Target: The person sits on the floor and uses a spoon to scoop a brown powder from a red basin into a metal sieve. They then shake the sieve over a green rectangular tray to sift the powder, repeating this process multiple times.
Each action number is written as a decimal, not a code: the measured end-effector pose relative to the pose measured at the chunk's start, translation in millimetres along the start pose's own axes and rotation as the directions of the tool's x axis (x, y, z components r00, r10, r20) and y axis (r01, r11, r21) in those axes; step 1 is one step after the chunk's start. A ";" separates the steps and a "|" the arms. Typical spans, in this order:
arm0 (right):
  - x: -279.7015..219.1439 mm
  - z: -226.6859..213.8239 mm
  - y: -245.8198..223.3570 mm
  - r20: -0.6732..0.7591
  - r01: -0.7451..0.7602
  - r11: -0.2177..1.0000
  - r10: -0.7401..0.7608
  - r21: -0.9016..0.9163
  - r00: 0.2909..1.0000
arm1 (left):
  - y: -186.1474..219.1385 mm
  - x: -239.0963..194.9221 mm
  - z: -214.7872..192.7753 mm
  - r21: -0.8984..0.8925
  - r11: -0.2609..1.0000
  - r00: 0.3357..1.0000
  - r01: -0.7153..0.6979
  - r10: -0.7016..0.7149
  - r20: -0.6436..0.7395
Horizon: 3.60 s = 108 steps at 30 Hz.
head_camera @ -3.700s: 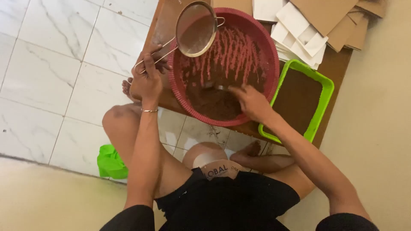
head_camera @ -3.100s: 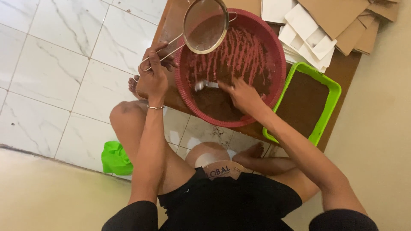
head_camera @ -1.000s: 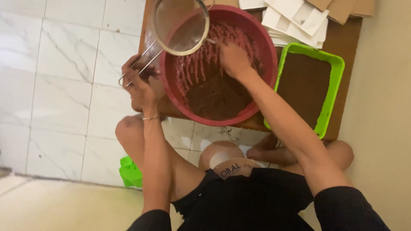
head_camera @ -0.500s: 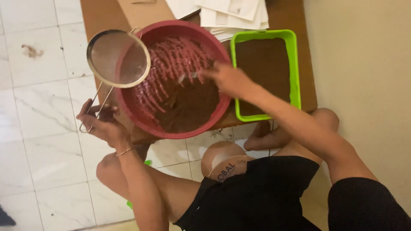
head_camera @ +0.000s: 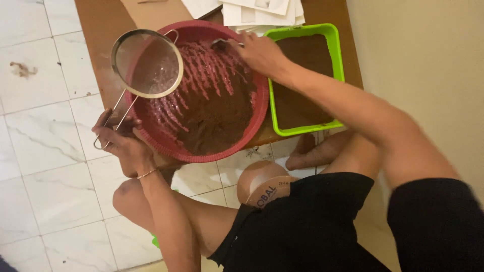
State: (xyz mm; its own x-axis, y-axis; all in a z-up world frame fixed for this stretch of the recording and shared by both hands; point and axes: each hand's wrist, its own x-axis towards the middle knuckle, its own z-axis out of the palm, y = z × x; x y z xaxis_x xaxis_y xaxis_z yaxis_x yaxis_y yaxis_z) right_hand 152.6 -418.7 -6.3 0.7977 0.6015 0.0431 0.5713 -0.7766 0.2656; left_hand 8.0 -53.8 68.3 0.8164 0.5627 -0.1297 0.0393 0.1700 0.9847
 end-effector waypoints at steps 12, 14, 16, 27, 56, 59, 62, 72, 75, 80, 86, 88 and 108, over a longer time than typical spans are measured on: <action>-128.5 -123.2 -76.8 0.453 -0.015 0.987 -0.060 0.160 0.889 | -29.6 8.9 -19.0 -0.086 0.945 0.947 -0.316 0.320 0.036; -114.3 -161.2 -80.7 0.431 -0.029 0.978 -0.063 0.204 0.900 | -30.8 8.2 -21.3 -0.089 0.946 0.949 -0.311 0.315 0.035; -100.5 -168.4 -77.6 0.408 -0.041 0.968 -0.067 0.249 0.910 | -29.6 5.4 -22.6 -0.090 0.948 0.951 -0.304 0.308 0.034; -43.5 -40.8 -13.5 0.005 -0.087 0.989 0.087 0.115 0.996 | -34.8 19.5 -24.0 -0.102 0.958 0.962 -0.268 0.272 0.028; -126.7 -54.5 -44.8 0.167 -0.158 0.901 0.097 0.404 0.981 | -43.1 -12.6 -17.5 0.002 0.978 0.978 -0.208 0.208 0.015; -141.1 -57.3 -72.0 0.256 -0.215 0.829 0.090 0.517 0.962 | -58.3 3.9 -16.8 0.028 0.977 0.975 -0.209 0.206 0.082; -142.6 -46.7 -88.3 0.342 -0.344 0.638 0.133 0.689 0.930 | -72.5 15.8 -16.0 0.000 0.983 0.973 -0.182 0.180 0.141; -119.2 -130.5 -65.3 0.313 -0.375 0.363 0.218 0.853 0.924 | -47.6 -3.0 7.9 0.033 0.939 0.927 -0.343 0.333 0.171; -102.6 -128.9 -63.3 0.156 -0.235 0.434 0.210 0.870 0.965 | -58.4 0.8 9.9 0.032 0.939 0.927 -0.344 0.334 0.170; -66.7 -97.8 -96.9 -0.146 -0.066 0.847 0.167 0.527 0.975 | -56.1 -2.6 13.1 0.022 0.948 0.936 -0.318 0.310 0.167; -48.8 -87.5 -98.4 -0.390 0.027 0.984 0.045 0.178 0.920 | -65.3 2.7 10.1 -0.039 0.974 0.962 -0.222 0.226 0.152; -49.8 -91.7 -94.0 -0.428 0.044 0.988 0.023 0.146 0.904 | -68.1 3.6 9.3 -0.034 0.973 0.957 -0.228 0.231 0.176; -132.0 -98.6 -113.7 0.372 -0.525 0.254 0.468 0.812 0.802 | -50.7 7.8 -0.3 -0.198 0.980 1.000 0.024 -0.027 -0.009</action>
State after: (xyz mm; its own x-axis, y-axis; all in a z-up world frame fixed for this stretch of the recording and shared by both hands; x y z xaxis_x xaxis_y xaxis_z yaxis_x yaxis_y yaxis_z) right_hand -36.7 -391.4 52.8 0.9787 0.0490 -0.1995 -0.1170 -0.6653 -0.7374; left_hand 12.2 -57.8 17.3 0.8097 0.5654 -0.1569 -0.0558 0.3404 0.9386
